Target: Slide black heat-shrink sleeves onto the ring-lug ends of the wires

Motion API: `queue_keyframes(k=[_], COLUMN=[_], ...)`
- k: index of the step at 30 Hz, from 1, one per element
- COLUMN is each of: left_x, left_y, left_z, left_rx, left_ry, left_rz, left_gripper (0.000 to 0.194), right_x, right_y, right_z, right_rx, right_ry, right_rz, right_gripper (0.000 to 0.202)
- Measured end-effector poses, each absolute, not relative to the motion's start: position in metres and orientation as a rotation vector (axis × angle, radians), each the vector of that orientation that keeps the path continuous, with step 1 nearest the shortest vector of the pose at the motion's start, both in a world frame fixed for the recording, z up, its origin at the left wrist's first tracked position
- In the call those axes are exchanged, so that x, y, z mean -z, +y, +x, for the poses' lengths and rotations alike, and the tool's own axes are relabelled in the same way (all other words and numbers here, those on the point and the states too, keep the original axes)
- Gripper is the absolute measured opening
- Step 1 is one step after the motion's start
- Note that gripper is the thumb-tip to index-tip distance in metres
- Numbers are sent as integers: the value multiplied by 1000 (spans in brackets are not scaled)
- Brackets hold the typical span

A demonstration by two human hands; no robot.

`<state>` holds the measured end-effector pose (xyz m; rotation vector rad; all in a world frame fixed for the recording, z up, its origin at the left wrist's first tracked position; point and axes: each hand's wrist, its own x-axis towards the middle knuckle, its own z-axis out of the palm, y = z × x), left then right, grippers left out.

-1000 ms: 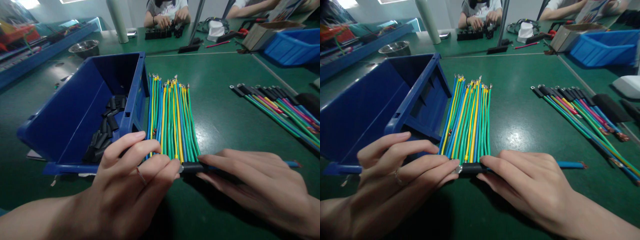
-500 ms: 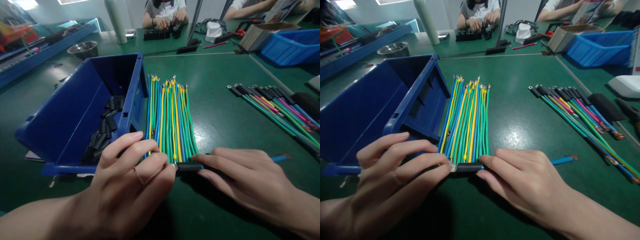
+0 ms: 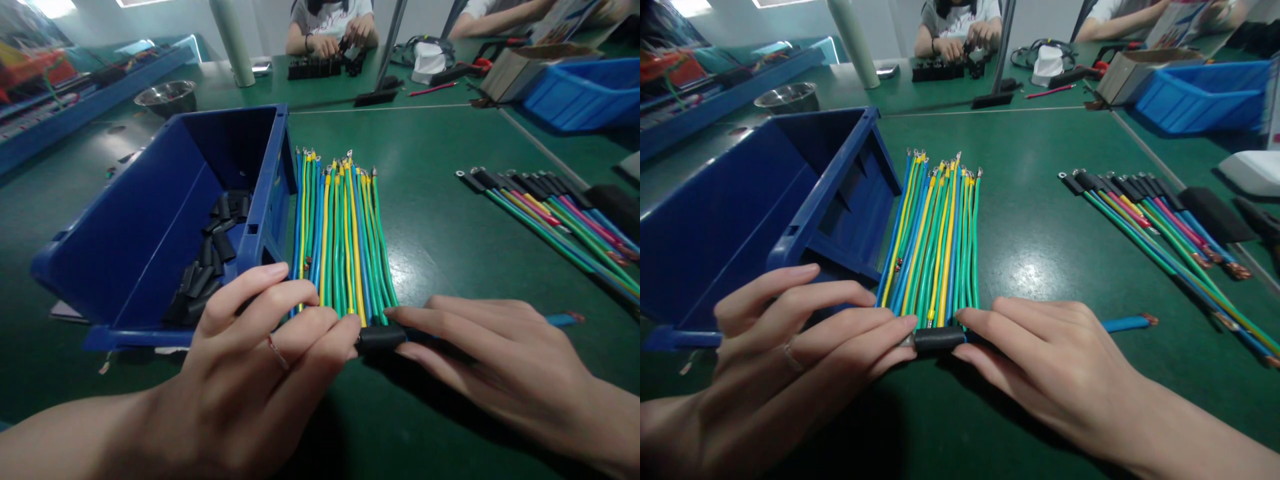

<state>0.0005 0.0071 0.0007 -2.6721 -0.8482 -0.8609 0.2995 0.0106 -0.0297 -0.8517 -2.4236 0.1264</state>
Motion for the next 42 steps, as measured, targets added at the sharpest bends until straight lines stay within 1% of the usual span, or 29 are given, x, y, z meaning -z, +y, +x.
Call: queue_keyframes(k=[4,10,13,22,31,33,37,42], left_x=[2,3,1,4,5,6,5,5], left_y=[6,4,4,3,4,5,6,8], left_z=[1,3,4,4,3,2,2,4], left_rx=[876,925,930,889,866,869,859,866], left_ry=[-866,-879,-889,-898,-892,-875,-829,-833], left_rz=[-2672,-2654,-2662,-2654,-2665,-2684,-2691,-2683], left_gripper=[18,20,21,20,18,21,33,33], right_x=[30,28,27,26,28,30,31,29], right_y=[8,6,8,5,4,4,5,5], right_z=[298,296,295,296,297,297,295,294], right_rx=[-54,36,27,-77,-86,-65,-34,-7], right_ry=[-2421,-2431,-2435,-2423,-2421,-2413,-2406,-2406], right_rz=[-846,-837,-819,-812,-809,-813,-831,-841], right_gripper=[19,22,23,18,18,19,18,17])
